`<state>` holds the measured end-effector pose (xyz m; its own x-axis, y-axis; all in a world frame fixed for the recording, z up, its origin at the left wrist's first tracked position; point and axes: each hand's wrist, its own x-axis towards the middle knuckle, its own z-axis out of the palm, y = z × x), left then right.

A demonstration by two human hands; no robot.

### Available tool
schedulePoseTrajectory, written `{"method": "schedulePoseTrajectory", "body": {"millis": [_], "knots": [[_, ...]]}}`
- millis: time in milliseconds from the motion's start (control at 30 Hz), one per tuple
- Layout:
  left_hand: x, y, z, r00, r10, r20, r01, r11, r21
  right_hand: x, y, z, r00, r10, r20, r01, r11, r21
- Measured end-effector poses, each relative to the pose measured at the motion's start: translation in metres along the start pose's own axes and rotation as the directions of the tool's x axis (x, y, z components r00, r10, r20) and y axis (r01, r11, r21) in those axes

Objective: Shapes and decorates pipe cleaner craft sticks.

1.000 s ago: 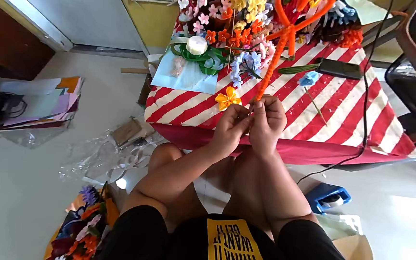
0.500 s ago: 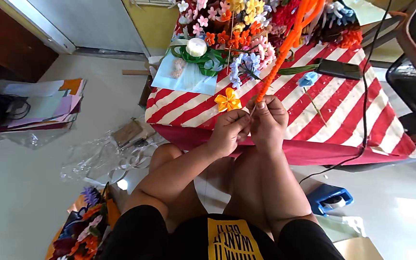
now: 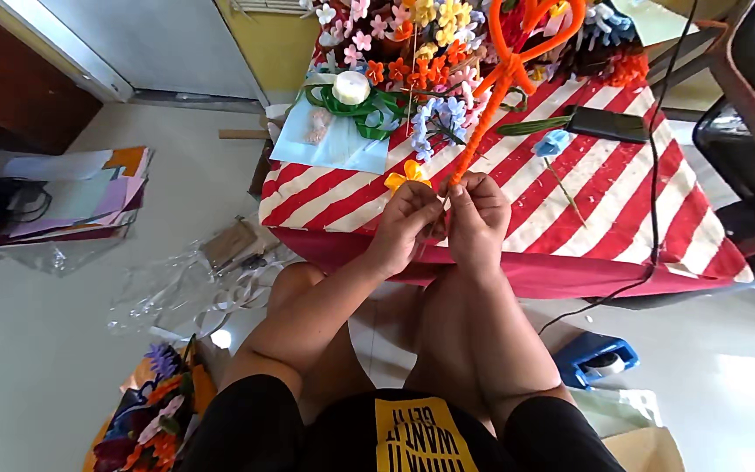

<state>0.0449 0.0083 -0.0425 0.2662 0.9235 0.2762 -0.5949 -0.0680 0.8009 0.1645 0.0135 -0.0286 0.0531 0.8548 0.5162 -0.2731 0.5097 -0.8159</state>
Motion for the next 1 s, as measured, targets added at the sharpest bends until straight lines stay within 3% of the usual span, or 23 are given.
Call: {"method": "schedulePoseTrajectory", "body": {"millis": [200, 367, 533, 1000], "knots": [[-0.001, 0.012, -0.001, 0.989, 0.138, -0.060, -0.129, 0.983, 0.130, -0.005, 0.009, 0.010, 0.991, -0.127, 0.046, 0.132, 0.984, -0.122], [-0.003, 0.013, -0.001, 0.973, 0.209, -0.100, -0.192, 0.968, 0.161, -0.008, 0.012, 0.015, 0.990, -0.123, 0.069, 0.131, 0.983, -0.125], [-0.003, 0.015, 0.000, 0.967, 0.211, -0.146, -0.192, 0.973, 0.129, -0.009, 0.015, 0.017, 0.985, -0.143, 0.093, 0.155, 0.980, -0.128], [-0.002, 0.012, -0.002, 0.965, 0.242, -0.105, -0.235, 0.969, 0.077, -0.010, 0.016, 0.015, 0.986, -0.134, 0.095, 0.143, 0.985, -0.096]]}}
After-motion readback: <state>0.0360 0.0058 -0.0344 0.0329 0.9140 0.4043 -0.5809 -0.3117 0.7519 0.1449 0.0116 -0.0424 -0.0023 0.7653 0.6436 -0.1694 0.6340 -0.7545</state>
